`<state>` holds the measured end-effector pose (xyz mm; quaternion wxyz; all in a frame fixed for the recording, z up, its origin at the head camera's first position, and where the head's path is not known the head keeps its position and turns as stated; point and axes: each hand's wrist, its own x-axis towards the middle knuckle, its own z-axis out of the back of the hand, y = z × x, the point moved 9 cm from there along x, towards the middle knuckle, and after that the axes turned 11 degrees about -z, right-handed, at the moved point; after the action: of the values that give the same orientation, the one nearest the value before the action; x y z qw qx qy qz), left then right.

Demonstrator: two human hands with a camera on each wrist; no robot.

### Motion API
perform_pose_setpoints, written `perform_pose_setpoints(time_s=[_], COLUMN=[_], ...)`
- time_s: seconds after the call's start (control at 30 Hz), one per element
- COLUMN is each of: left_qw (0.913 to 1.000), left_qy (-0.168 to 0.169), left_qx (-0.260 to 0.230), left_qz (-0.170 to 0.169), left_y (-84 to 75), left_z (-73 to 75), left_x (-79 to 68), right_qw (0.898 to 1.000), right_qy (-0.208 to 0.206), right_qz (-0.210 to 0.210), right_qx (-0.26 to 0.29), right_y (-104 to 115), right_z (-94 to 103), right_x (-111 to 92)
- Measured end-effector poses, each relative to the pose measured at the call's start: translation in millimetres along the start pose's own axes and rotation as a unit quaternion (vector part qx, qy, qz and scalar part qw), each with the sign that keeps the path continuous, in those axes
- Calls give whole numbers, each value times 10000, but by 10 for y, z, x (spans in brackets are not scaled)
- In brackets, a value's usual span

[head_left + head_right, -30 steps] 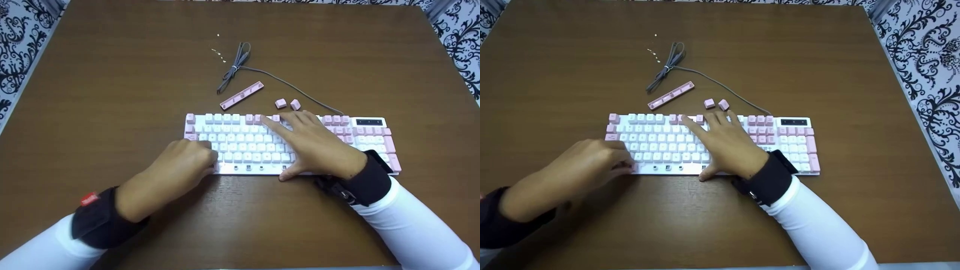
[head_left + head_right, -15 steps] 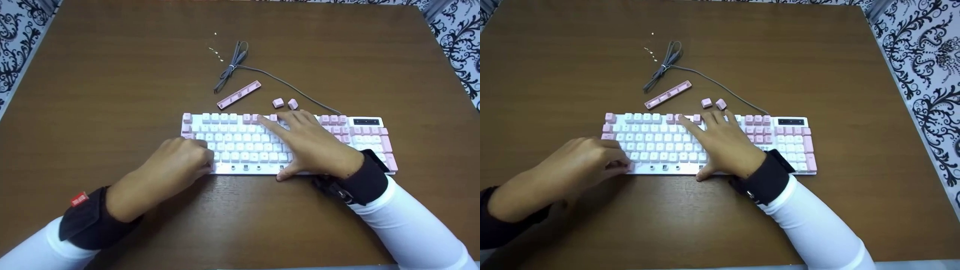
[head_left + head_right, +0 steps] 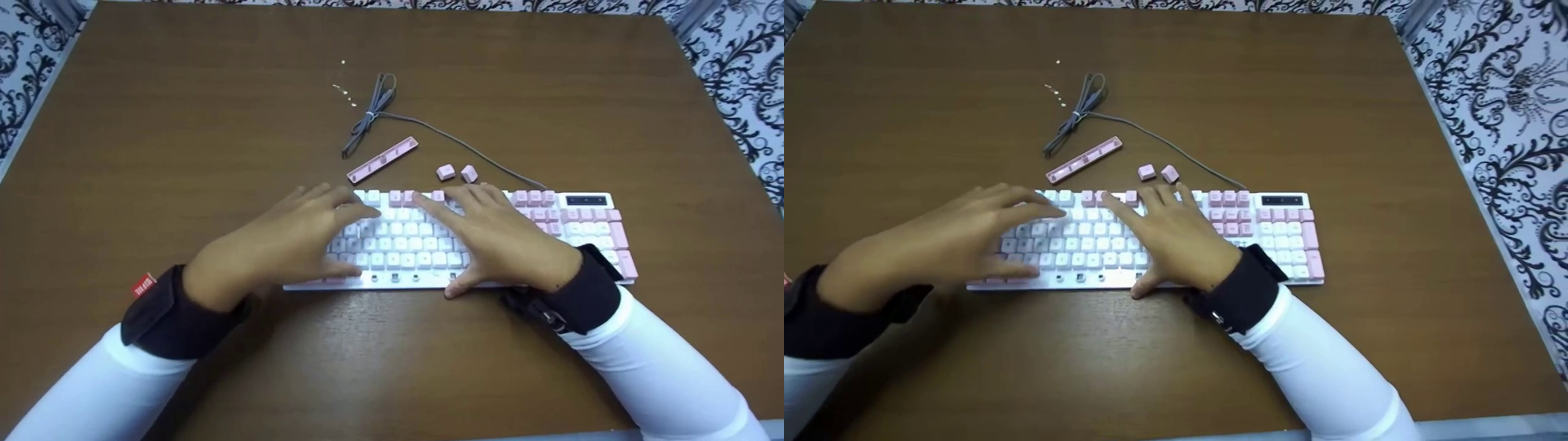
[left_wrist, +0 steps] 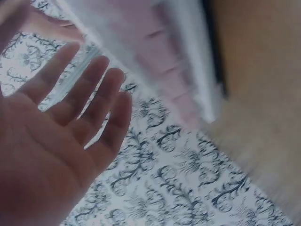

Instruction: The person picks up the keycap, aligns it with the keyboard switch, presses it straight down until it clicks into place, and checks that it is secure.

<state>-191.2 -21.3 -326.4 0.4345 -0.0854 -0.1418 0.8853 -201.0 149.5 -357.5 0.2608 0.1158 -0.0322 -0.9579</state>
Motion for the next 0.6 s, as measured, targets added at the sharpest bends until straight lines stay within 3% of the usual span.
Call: perform_pose_setpoints(time_s=[0.07, 0.2, 0.6], left_qw=[9996, 9988, 9978], left_qy=[219, 338, 581], left_qx=[-170, -271, -60], left_qz=[57, 233, 319], left_y=[50, 122, 253], left_z=[-60, -143, -274], left_x=[1, -60, -76], right_qw=[10000, 9999, 10000], right_qy=[72, 93, -18], right_qz=[-57, -59, -35], right_qx=[9, -2, 3], right_y=[-12, 1, 3], right_z=[3, -10, -3], right_x=[5, 18, 24])
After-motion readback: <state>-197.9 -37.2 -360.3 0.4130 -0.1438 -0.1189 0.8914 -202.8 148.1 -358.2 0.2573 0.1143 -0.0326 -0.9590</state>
